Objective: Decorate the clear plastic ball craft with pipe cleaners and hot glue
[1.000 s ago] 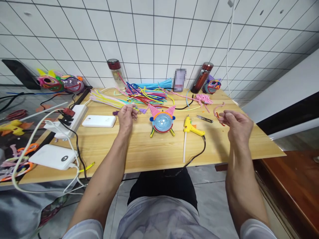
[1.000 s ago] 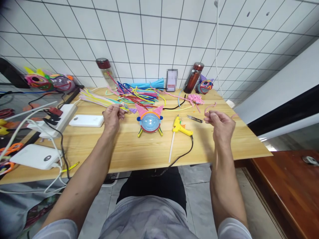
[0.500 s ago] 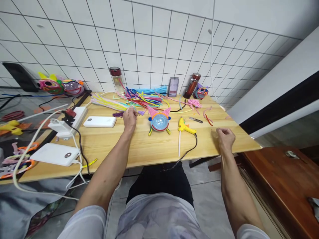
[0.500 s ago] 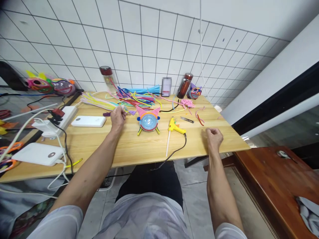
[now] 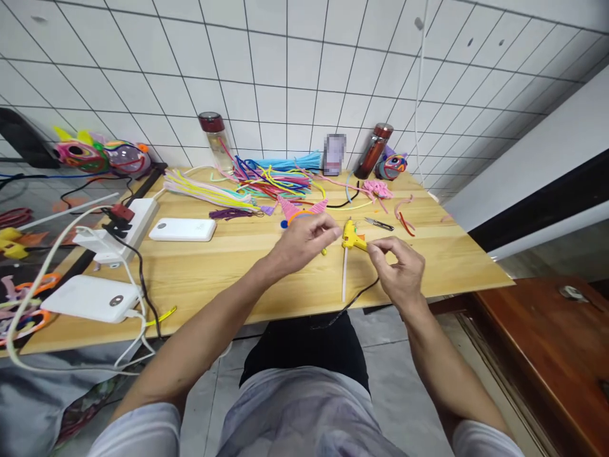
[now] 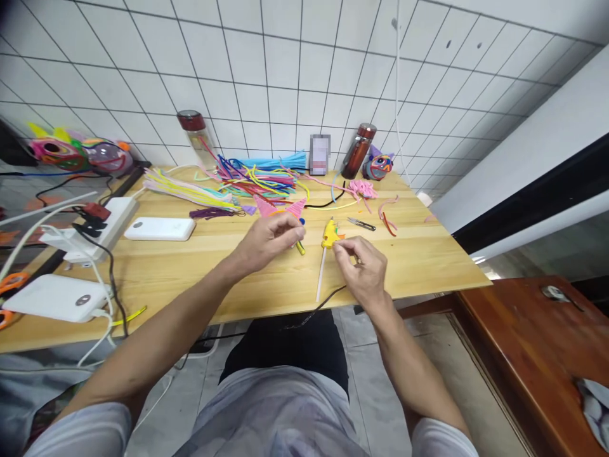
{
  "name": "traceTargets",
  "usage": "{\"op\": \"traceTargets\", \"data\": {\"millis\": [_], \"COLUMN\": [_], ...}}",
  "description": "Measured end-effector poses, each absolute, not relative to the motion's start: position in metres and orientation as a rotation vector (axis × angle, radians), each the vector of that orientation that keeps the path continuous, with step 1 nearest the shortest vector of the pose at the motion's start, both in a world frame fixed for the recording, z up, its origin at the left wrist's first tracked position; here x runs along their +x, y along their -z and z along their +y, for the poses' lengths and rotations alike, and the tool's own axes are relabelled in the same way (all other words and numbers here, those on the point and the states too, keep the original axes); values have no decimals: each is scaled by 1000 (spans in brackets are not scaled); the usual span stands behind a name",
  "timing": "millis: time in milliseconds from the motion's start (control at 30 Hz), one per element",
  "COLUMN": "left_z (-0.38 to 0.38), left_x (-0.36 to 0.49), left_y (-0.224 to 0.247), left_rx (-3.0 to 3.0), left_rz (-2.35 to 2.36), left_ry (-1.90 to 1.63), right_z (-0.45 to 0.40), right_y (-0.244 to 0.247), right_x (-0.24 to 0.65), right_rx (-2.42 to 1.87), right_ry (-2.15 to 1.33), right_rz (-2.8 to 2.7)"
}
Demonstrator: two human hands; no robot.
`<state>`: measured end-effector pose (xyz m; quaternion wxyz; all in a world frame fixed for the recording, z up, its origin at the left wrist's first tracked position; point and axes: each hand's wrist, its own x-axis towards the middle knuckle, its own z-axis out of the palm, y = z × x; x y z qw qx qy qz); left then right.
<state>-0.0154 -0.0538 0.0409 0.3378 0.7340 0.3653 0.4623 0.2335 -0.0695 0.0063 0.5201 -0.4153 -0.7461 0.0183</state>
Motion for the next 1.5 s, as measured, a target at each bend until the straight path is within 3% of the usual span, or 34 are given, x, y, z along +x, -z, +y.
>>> {"op": "traceTargets", "data": {"millis": [300, 833, 1033, 1300, 1500], "left_z": [-36, -12, -2, 11, 12], "left_x": [-24, -40, -54, -90, -87], "left_y": [-100, -101, -100, -105, -104], "left_rx": [2341, 2500, 2257, 1859, 1876], "left_rz": [953, 1173, 1192, 1261, 1190], "left_ry": [-951, -814, -1026, -1585, -1494], "right_z": [-23, 20, 24, 42, 49], "right_y": [-59, -82, -82, -78, -54], "right_x": [210, 191, 197, 221, 243], "right_rx": [-683, -645, -719, -818, -944], "right_ry": [275, 192, -79, -59, -34], "right_rz": [-2036, -2327, -2107, -1841, -1673]}}
